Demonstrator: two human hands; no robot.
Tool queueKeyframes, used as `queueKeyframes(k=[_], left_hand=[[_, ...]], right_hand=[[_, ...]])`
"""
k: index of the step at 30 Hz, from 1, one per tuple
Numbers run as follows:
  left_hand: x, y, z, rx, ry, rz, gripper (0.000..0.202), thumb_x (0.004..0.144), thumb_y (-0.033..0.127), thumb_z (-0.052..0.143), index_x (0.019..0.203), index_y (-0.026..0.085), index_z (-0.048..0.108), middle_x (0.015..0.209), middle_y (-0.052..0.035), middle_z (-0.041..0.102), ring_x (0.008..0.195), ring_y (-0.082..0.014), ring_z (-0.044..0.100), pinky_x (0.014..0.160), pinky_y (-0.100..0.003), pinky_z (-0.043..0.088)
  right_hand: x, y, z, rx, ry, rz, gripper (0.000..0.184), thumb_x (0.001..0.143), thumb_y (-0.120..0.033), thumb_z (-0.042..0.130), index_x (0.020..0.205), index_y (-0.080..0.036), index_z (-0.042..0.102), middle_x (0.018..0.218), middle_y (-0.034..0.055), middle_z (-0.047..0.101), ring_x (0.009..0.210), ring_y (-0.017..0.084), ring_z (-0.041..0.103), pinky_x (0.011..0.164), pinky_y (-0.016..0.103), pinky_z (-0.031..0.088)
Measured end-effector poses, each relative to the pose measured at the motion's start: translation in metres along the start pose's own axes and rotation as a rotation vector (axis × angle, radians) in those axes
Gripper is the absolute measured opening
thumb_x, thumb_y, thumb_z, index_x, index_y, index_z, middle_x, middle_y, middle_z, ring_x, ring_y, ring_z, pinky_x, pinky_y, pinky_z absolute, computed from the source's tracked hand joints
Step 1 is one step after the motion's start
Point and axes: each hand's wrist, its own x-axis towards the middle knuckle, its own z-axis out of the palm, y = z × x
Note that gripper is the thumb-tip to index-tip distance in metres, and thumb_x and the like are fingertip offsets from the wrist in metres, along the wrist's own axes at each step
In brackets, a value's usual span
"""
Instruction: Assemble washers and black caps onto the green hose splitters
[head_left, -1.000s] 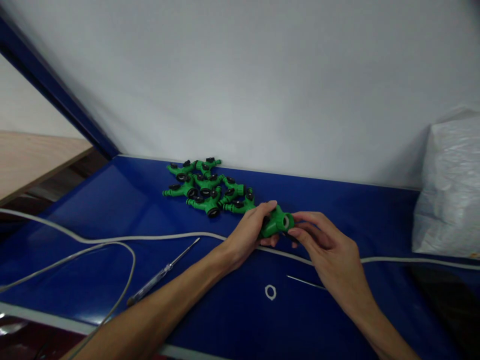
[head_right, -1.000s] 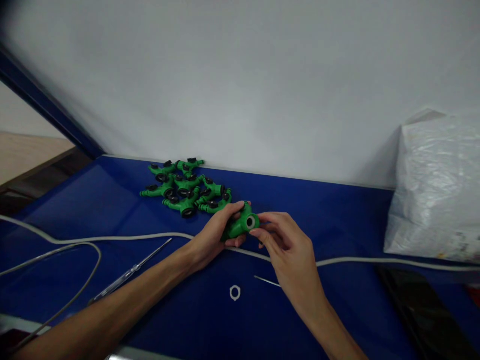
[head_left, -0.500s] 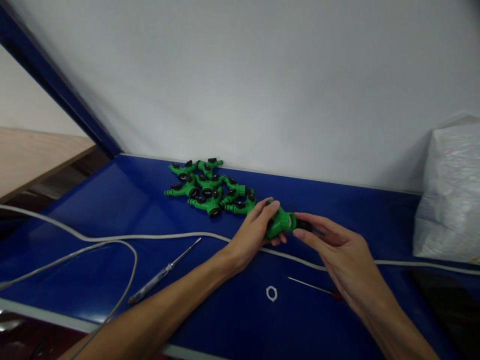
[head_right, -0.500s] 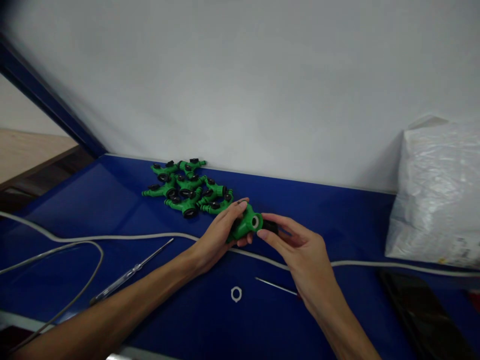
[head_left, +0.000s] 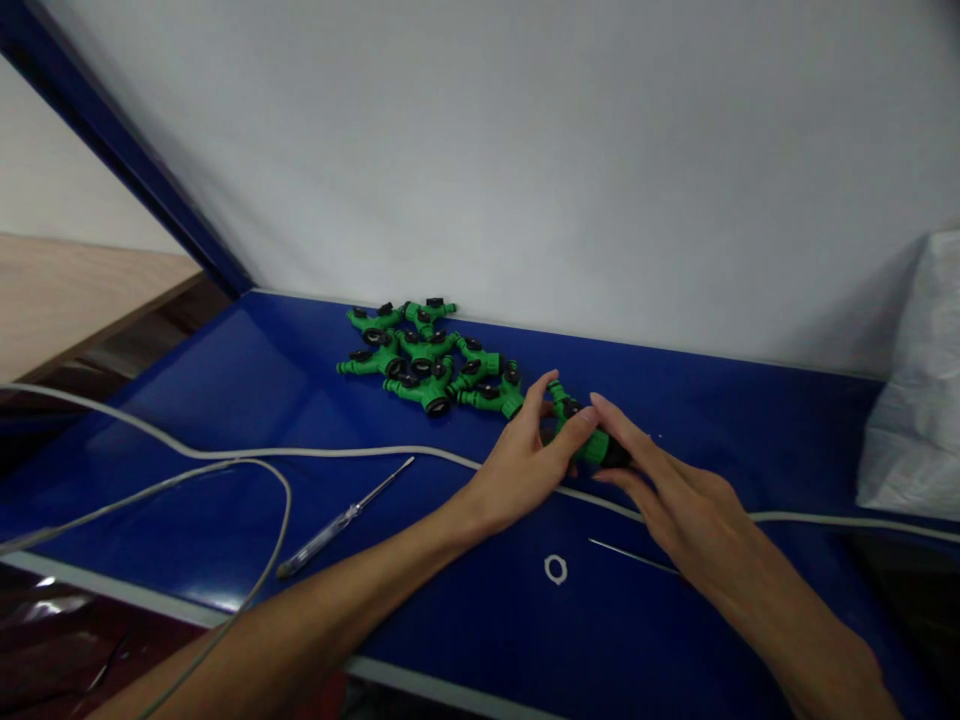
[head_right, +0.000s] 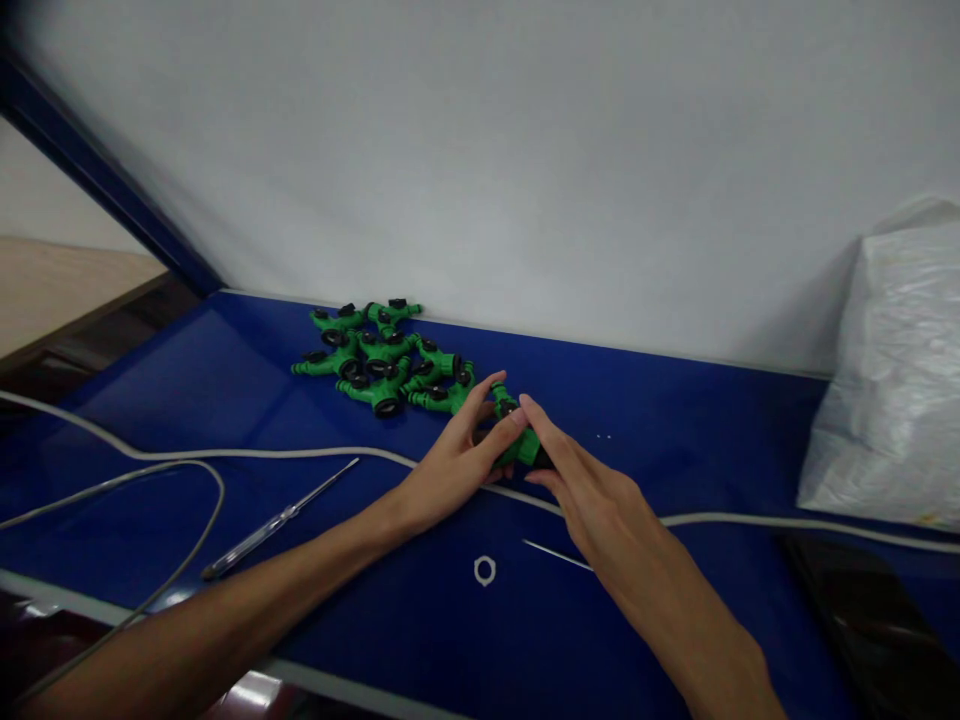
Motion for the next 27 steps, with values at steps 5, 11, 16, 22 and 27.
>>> queueKeyframes(k=[5,11,16,22,27], left_hand=[[-0.005,0.007,-0.001,-0.025,-0.059,-0.025,0.072,0.096,0.051,0.065,0.158,0.027,0.037,0.113,-0.0052,0.06,0.068,-0.008,0.056,0.06,-0.021,0.047],[-0.006,0.021,0.003,-0.212,-0.13,-0.162,0.066,0.095,0.047,0.066,0.152,0.022,0.046,0.081,0.0016,0.054,0.06,-0.0078,0.052,0.053,-0.018,0.039],[-0.003,0.017,0.001,-0.308,-0.198,-0.179,0.064,0.091,0.055,0.068,0.141,0.018,0.053,0.076,0.0016,0.056,0.056,-0.0081,0.051,0.048,-0.017,0.031],[-0.002,0.016,0.0,-0.347,-0.221,-0.181,0.058,0.095,0.051,0.066,0.141,0.019,0.052,0.072,0.0041,0.053,0.053,-0.006,0.049,0.047,-0.015,0.03],[0.0,0.015,0.001,-0.4,-0.232,-0.163,0.05,0.091,0.052,0.071,0.123,0.017,0.058,0.073,0.0045,0.048,0.051,-0.0046,0.045,0.043,-0.014,0.025]], right_hand=[[0.0,0.0,-0.006,0.209,0.05,0.175,0.05,0.095,-0.029,0.071,0.143,-0.033,0.06,0.126,0.0038,0.079,0.092,0.026,0.082,0.088,0.039,0.067],[0.008,-0.019,-0.011,0.549,0.249,0.244,0.021,0.082,-0.027,0.086,0.1,-0.028,0.074,0.101,0.0013,0.078,0.068,0.018,0.078,0.055,0.024,0.065],[0.006,-0.02,-0.014,0.386,0.198,0.156,0.032,0.102,-0.018,0.059,0.114,-0.036,0.081,0.128,0.0037,0.073,0.061,0.01,0.072,0.054,0.024,0.065],[0.008,-0.022,-0.006,0.832,0.166,0.368,0.021,0.098,-0.031,0.069,0.114,-0.035,0.082,0.137,0.009,0.069,0.054,0.012,0.069,0.038,0.026,0.058],[0.012,-0.027,0.002,0.961,0.258,0.495,0.013,0.091,-0.036,0.078,0.103,-0.032,0.082,0.113,0.0041,0.073,0.046,0.007,0.059,0.036,0.022,0.049]])
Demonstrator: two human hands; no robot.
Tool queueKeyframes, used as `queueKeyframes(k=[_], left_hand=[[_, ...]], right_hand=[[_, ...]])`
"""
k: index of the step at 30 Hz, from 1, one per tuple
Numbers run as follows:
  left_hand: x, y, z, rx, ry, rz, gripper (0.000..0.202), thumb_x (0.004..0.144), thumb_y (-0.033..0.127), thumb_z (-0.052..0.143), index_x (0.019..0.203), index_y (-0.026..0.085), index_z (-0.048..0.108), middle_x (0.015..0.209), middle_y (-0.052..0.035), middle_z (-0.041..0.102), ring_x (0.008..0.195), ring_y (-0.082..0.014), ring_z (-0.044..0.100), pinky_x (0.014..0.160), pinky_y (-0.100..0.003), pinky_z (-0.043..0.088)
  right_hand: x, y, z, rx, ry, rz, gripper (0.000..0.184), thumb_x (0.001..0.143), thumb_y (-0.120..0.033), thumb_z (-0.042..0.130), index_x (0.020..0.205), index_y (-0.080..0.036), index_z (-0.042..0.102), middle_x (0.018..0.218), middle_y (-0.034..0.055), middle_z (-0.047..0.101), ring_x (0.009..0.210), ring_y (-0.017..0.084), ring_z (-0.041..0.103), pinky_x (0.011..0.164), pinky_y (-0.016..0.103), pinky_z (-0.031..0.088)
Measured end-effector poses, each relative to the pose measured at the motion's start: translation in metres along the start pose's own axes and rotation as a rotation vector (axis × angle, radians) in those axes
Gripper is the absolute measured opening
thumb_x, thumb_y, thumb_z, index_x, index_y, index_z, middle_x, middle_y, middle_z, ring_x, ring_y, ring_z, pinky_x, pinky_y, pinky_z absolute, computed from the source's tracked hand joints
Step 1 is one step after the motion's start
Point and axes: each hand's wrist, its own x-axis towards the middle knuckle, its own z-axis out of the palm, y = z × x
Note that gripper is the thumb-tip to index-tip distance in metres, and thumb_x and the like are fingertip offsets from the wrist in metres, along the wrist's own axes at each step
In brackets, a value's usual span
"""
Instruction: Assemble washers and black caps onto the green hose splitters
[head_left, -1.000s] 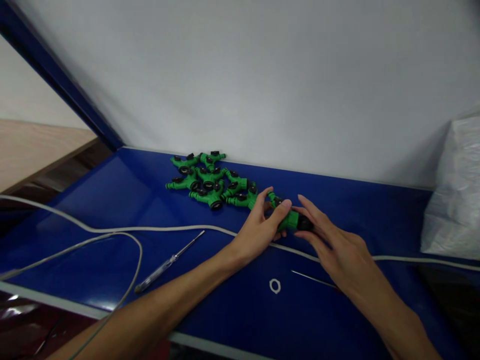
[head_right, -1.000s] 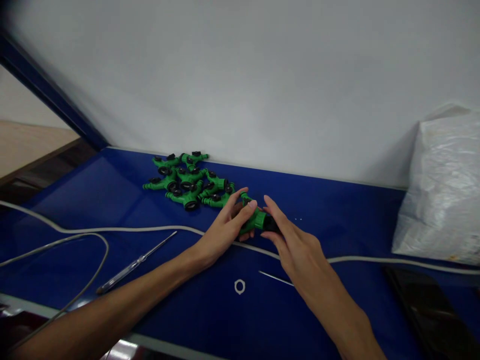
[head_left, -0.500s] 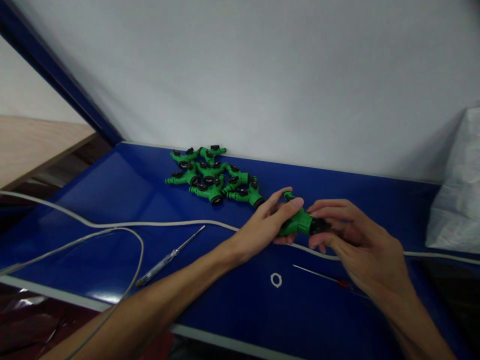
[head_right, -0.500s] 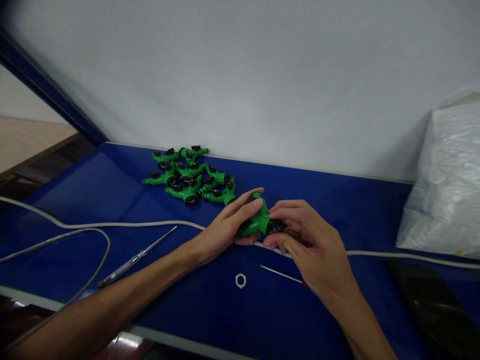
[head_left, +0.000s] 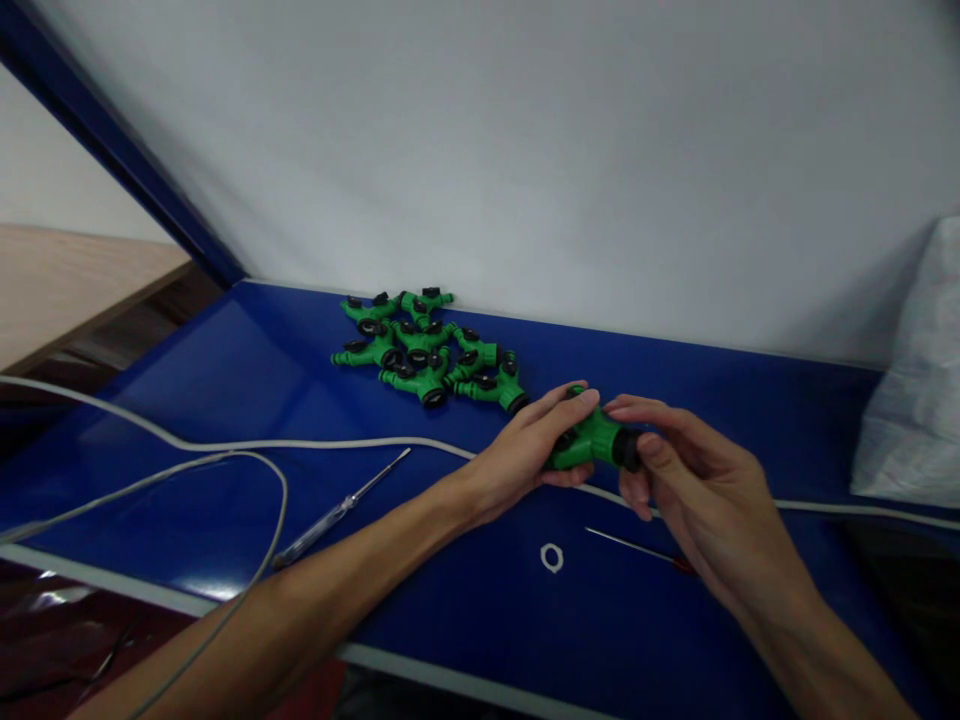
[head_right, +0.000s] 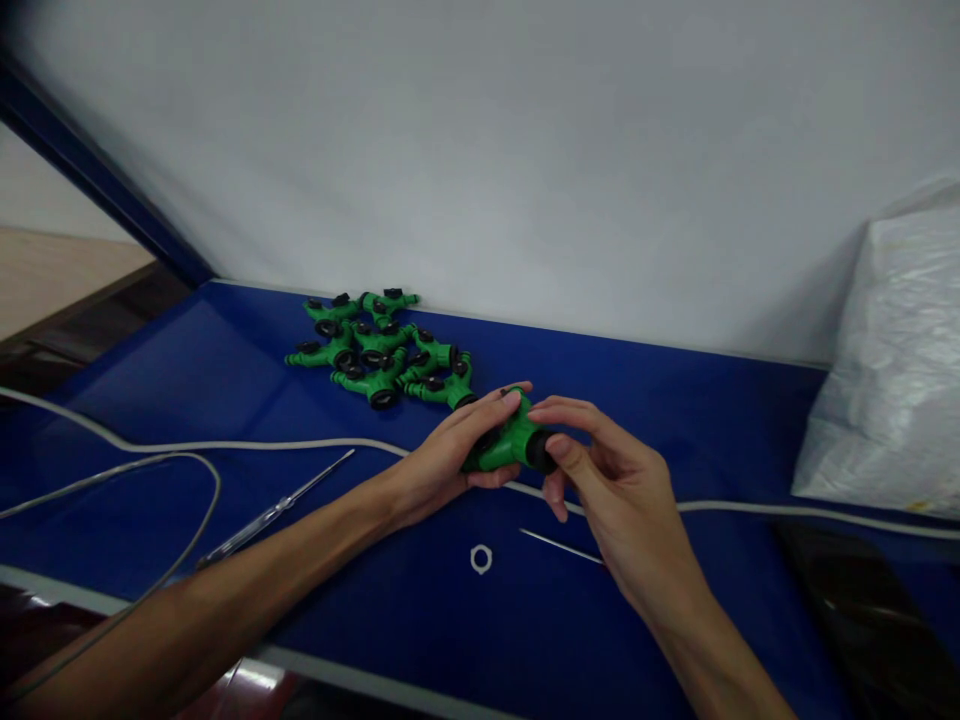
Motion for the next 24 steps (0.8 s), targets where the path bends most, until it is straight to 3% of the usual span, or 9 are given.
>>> queueKeyframes(k=[3,7,12,16,20,24], left_hand=[[0.0007,-0.0008,-0.0007,-0.013,-0.003,0.005,0.048,0.09,0.053,0.072,0.118,0.017,0.059,0.073,0.0038,0.049,0.051,-0.0046,0.046,0.043,-0.014,0.025],[0.0003,0.0021,0.0002,-0.016,0.024,0.012,0.042,0.092,0.054,0.068,0.107,0.015,0.06,0.071,0.0034,0.049,0.051,-0.0046,0.046,0.042,-0.014,0.023],[0.0007,0.0037,-0.0005,-0.009,0.026,0.015,0.036,0.096,0.05,0.064,0.099,0.015,0.058,0.071,0.0033,0.047,0.05,-0.004,0.044,0.041,-0.014,0.022],[0.0006,0.004,-0.0013,-0.001,0.034,0.011,0.034,0.096,0.049,0.064,0.095,0.016,0.056,0.071,0.0036,0.045,0.049,-0.004,0.045,0.041,-0.014,0.021],[0.0,0.0061,-0.0002,0.013,0.031,0.014,0.033,0.097,0.047,0.062,0.089,0.017,0.051,0.07,0.0043,0.042,0.048,-0.0036,0.042,0.041,-0.015,0.02],[0.001,0.0056,-0.0007,0.031,0.022,0.022,0.032,0.098,0.047,0.06,0.09,0.017,0.051,0.069,0.0037,0.043,0.048,-0.0045,0.042,0.041,-0.015,0.02]], right_hand=[[-0.0034,-0.0004,0.0021,-0.081,0.055,-0.114,0.009,0.093,-0.029,0.076,0.1,-0.031,0.081,0.109,0.0012,0.07,0.05,0.006,0.058,0.044,0.024,0.053],[-0.0094,-0.0032,0.0053,-0.438,0.137,-0.347,0.018,0.098,-0.019,0.068,0.102,-0.031,0.081,0.112,0.0011,0.067,0.063,0.009,0.068,0.061,0.026,0.062],[-0.009,-0.0058,0.0048,-0.717,0.154,-0.515,0.024,0.098,-0.014,0.067,0.111,-0.031,0.078,0.108,0.0006,0.07,0.069,0.01,0.071,0.057,0.022,0.059],[-0.0061,-0.0071,0.0012,-0.827,0.151,-0.583,0.019,0.099,-0.015,0.066,0.108,-0.028,0.075,0.1,0.0015,0.073,0.075,0.014,0.071,0.066,0.028,0.06],[-0.0053,-0.0062,-0.0003,-0.88,0.128,-0.576,0.01,0.098,-0.018,0.067,0.093,-0.026,0.07,0.079,-0.0009,0.071,0.067,0.017,0.069,0.069,0.032,0.059],[-0.0055,-0.0035,-0.002,-0.88,0.129,-0.593,0.018,0.097,-0.017,0.067,0.11,-0.029,0.07,0.092,0.0013,0.071,0.076,0.019,0.071,0.074,0.033,0.061]])
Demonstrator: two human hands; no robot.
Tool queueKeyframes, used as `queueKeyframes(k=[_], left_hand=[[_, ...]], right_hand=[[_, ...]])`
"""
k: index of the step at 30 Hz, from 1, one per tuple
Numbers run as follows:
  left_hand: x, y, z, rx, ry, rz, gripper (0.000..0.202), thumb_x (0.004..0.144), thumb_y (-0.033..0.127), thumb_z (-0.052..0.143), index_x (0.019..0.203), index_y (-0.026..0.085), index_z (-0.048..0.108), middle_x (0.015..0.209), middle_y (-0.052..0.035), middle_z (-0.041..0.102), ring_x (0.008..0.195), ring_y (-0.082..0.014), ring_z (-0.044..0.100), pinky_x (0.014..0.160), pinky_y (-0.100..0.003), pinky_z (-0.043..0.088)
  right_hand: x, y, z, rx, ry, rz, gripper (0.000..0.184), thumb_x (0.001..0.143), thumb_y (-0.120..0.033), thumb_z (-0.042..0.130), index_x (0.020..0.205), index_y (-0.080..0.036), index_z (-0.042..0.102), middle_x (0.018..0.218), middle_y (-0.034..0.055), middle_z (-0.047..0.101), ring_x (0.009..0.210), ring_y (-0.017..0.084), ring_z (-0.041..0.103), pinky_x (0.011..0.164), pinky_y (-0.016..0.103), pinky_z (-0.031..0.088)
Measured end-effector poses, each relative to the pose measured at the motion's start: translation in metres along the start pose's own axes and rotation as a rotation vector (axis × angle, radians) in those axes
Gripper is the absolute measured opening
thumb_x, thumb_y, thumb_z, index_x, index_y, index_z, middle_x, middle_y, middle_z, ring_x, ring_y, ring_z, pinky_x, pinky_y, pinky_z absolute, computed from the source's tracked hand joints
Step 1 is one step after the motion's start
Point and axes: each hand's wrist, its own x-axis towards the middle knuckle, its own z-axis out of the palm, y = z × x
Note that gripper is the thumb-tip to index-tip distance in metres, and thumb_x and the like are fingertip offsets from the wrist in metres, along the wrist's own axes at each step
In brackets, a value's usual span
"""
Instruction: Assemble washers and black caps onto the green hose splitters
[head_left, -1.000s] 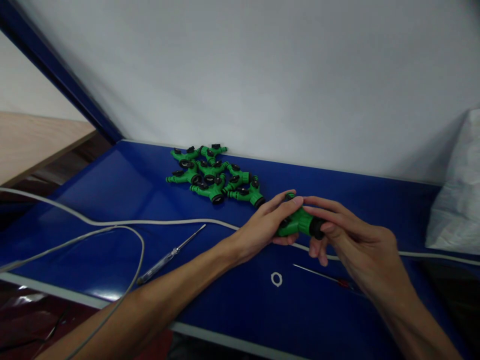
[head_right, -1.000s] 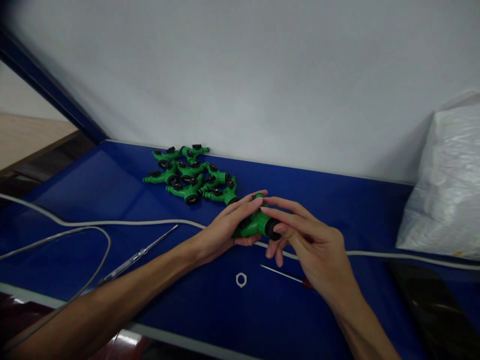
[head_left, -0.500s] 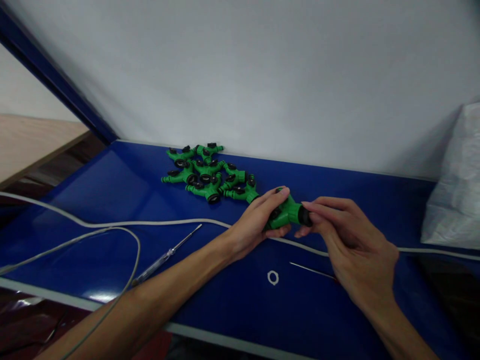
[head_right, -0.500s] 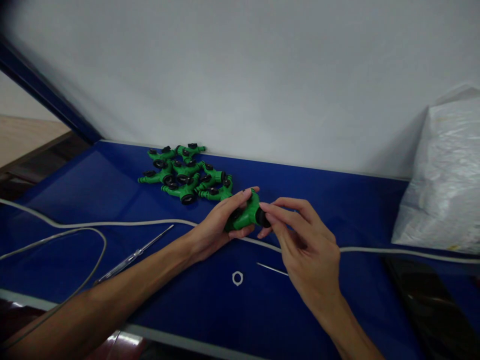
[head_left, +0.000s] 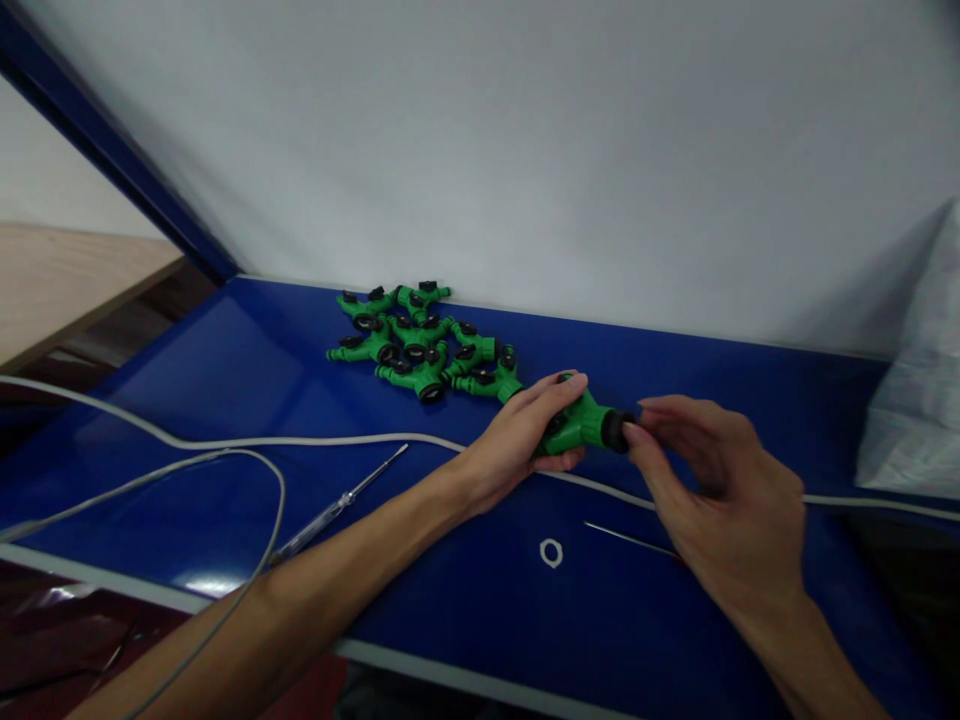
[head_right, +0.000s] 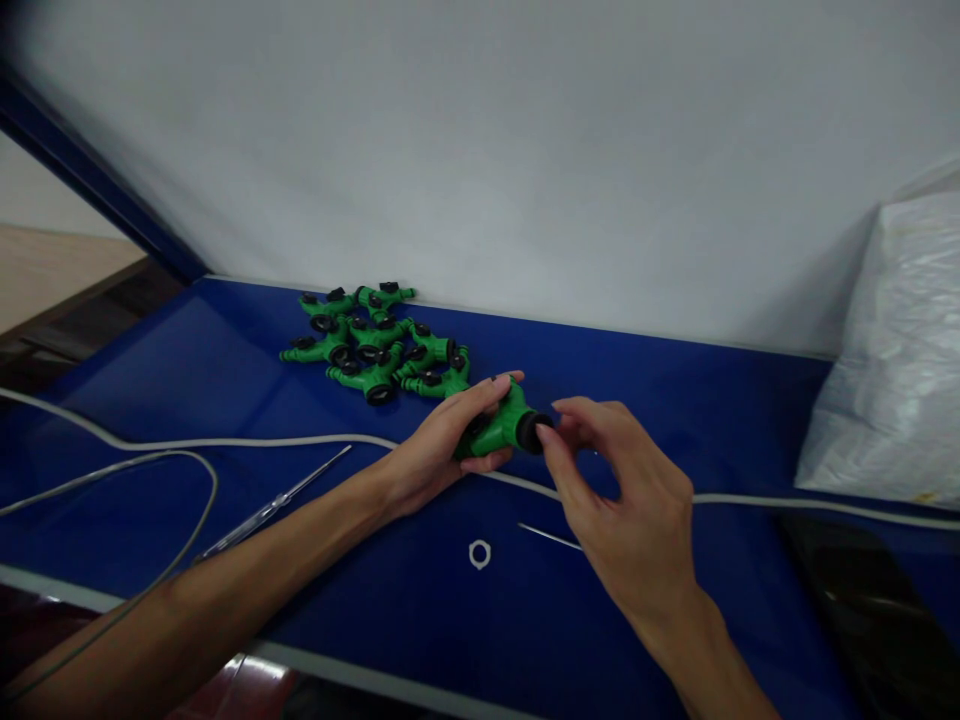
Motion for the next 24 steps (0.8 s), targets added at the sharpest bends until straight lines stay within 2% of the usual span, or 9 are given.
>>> queueKeyframes(k=[3,7,10,12,14,17,19,24], left_hand=[[0.0013,-0.0017,-0.0014,0.006,0.011,-0.01,0.034,0.096,0.049,0.063,0.092,0.016,0.055,0.07,0.0035,0.043,0.049,-0.0047,0.041,0.041,-0.015,0.021],[0.0027,-0.0032,-0.0034,0.012,0.025,-0.004,0.034,0.094,0.049,0.064,0.091,0.017,0.054,0.07,0.0038,0.043,0.048,-0.0042,0.04,0.041,-0.015,0.02],[0.003,-0.0028,-0.004,0.034,0.032,0.003,0.034,0.094,0.05,0.064,0.092,0.018,0.054,0.07,0.0041,0.044,0.048,-0.0041,0.042,0.04,-0.015,0.02],[0.0026,-0.0019,-0.0036,0.049,0.047,-0.001,0.032,0.094,0.049,0.064,0.096,0.018,0.055,0.072,0.0041,0.046,0.049,-0.0043,0.045,0.042,-0.015,0.023],[0.0022,-0.001,-0.0029,0.069,0.067,-0.02,0.031,0.095,0.048,0.063,0.103,0.018,0.057,0.074,0.0038,0.049,0.051,-0.0046,0.048,0.045,-0.014,0.028],[0.0017,-0.0006,-0.0023,0.097,0.09,-0.049,0.035,0.094,0.049,0.064,0.111,0.019,0.057,0.074,0.0035,0.051,0.052,-0.0053,0.048,0.048,-0.015,0.031],[0.0016,-0.0008,-0.0023,0.115,0.101,-0.058,0.039,0.093,0.051,0.065,0.113,0.019,0.057,0.073,0.0034,0.051,0.052,-0.0061,0.046,0.048,-0.016,0.03],[0.002,-0.0004,-0.0028,0.135,0.129,-0.075,0.034,0.094,0.048,0.063,0.111,0.019,0.057,0.075,0.0026,0.051,0.057,-0.0074,0.048,0.052,-0.017,0.035]], right_hand=[[0.001,0.0017,-0.0014,-0.063,-0.032,-0.133,0.029,0.098,-0.011,0.064,0.12,-0.028,0.071,0.101,0.003,0.07,0.083,0.017,0.072,0.075,0.029,0.06],[0.0052,0.0027,-0.0033,-0.136,-0.022,-0.234,0.025,0.097,-0.007,0.066,0.117,-0.022,0.07,0.092,0.0021,0.07,0.078,0.015,0.07,0.073,0.026,0.057],[0.0073,0.0038,-0.0036,-0.159,-0.031,-0.246,0.012,0.096,-0.009,0.068,0.098,-0.021,0.067,0.082,0.0003,0.068,0.07,0.014,0.067,0.069,0.026,0.055],[0.0075,0.0045,-0.0041,-0.156,-0.042,-0.217,0.012,0.096,-0.012,0.07,0.091,-0.021,0.065,0.079,-0.0003,0.066,0.066,0.013,0.065,0.066,0.027,0.053],[0.0069,0.0048,-0.0052,-0.156,-0.043,-0.173,0.008,0.097,-0.014,0.07,0.1,-0.021,0.068,0.085,0.0013,0.067,0.069,0.014,0.066,0.068,0.027,0.054],[0.005,0.0049,-0.007,-0.191,-0.066,-0.201,0.024,0.098,-0.01,0.066,0.119,-0.021,0.071,0.098,0.0041,0.067,0.078,0.015,0.067,0.073,0.027,0.055],[0.0042,0.0052,-0.0071,-0.213,-0.08,-0.25,0.025,0.098,-0.008,0.065,0.118,-0.021,0.072,0.099,0.0042,0.066,0.08,0.015,0.066,0.074,0.026,0.055],[0.0053,0.0071,-0.0048,-0.211,-0.067,-0.273,0.014,0.098,-0.011,0.068,0.11,-0.016,0.071,0.093,0.0052,0.068,0.079,0.016,0.069,0.076,0.027,0.056]])
